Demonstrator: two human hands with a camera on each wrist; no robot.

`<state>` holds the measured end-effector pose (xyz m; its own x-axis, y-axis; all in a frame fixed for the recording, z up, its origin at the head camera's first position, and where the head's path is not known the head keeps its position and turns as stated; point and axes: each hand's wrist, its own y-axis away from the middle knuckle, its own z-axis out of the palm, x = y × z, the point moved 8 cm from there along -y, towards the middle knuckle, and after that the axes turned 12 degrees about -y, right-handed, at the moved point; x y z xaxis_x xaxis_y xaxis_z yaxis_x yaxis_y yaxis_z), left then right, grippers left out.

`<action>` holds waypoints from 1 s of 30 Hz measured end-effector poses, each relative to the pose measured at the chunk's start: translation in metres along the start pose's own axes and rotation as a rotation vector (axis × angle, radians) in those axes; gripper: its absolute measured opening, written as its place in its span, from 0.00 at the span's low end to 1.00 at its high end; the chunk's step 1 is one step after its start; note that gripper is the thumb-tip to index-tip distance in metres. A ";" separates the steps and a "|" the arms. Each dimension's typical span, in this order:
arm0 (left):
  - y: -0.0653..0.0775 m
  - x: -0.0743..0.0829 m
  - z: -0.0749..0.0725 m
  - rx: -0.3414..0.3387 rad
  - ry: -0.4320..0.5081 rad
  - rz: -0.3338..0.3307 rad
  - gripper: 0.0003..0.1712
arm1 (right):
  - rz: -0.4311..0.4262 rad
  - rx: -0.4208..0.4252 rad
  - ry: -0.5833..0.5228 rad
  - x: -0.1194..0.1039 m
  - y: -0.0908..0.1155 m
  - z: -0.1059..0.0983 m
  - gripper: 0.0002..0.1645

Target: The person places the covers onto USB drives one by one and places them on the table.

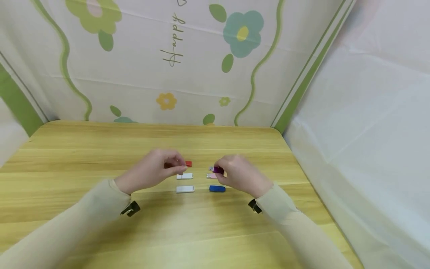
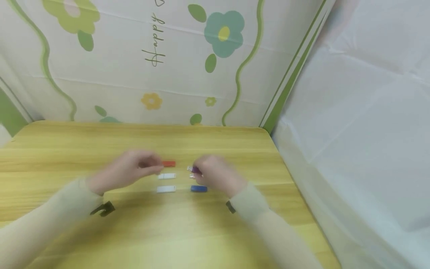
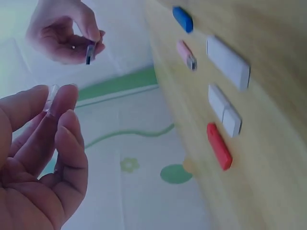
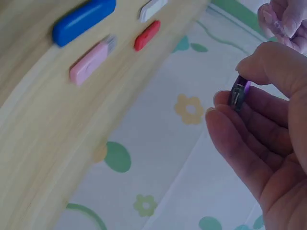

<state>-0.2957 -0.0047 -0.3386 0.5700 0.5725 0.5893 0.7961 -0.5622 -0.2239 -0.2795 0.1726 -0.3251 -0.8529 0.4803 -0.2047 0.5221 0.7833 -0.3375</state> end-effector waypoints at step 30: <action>0.040 0.036 0.001 0.156 0.002 0.128 0.13 | -0.222 0.156 -0.047 -0.081 -0.007 -0.009 0.07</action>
<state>-0.2428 -0.0060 -0.3267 0.6683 0.5014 0.5496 0.7392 -0.5307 -0.4147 -0.2142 0.1317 -0.2977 -0.9476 0.2818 -0.1505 0.3185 0.7952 -0.5159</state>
